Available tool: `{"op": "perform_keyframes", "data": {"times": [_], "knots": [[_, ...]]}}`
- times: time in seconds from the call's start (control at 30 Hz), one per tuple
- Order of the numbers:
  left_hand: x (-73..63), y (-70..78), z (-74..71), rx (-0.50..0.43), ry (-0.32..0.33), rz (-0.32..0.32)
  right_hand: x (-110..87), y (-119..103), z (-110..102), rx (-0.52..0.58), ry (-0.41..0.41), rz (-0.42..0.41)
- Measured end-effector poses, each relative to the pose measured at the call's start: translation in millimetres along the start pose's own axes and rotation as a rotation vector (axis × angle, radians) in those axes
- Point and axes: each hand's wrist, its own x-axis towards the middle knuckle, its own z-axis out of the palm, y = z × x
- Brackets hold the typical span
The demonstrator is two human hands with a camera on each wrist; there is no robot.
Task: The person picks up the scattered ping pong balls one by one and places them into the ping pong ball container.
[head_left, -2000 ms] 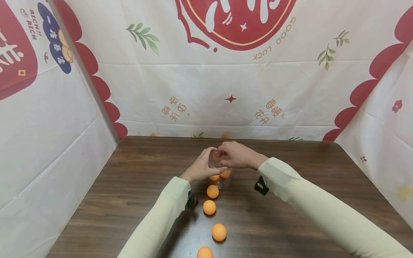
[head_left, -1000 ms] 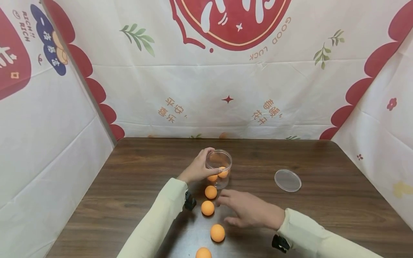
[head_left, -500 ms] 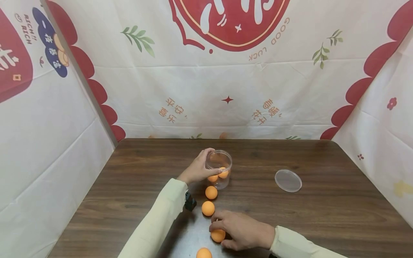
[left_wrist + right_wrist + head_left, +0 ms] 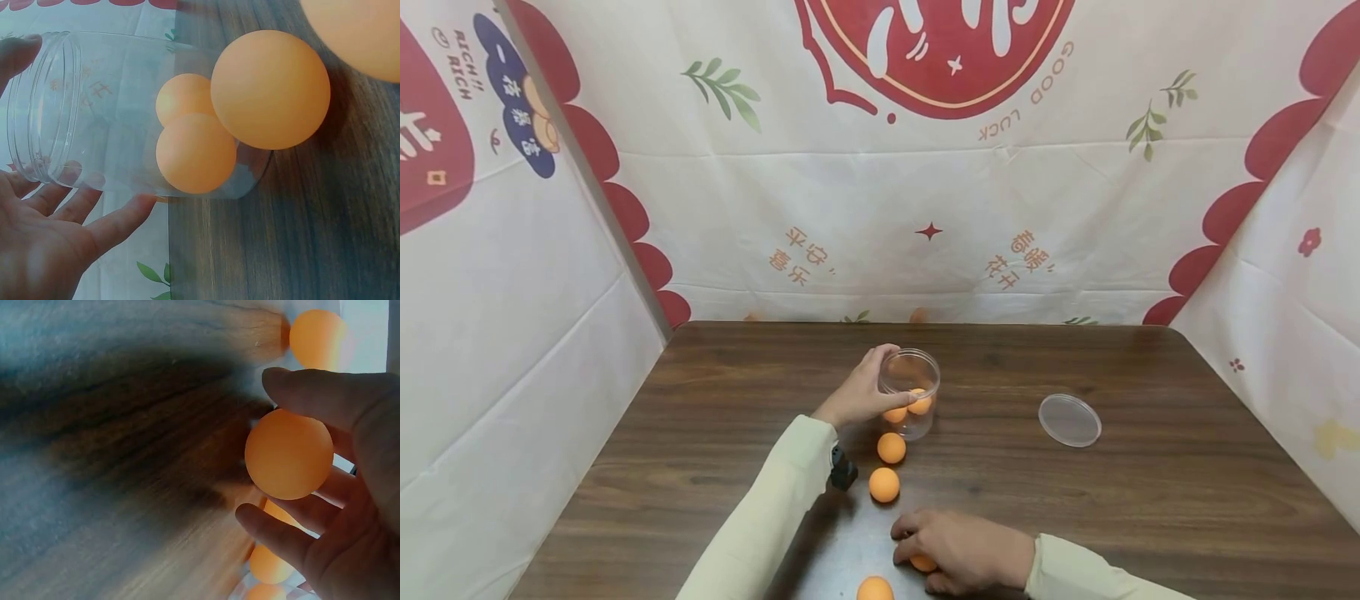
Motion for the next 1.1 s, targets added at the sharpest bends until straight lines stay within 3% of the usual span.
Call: {"op": "perform_keyframes", "data": {"times": [0.63, 0.77, 1.1], "knots": [[-4.3, 0.2, 5.8, 0.006, 0.012, 0.001, -8.1, -2.2, -0.4, 0.035, -0.015, -0.005], [-3.5, 1.2, 4.2, -0.001, 0.017, 0.014, -11.5, 1.2, -13.7, 0.024, -0.001, 0.020], [-2.4, 0.5, 0.6, 0.014, 0.015, 0.019, -10.5, 10.4, -63.4, -0.037, -0.001, 0.171]]}}
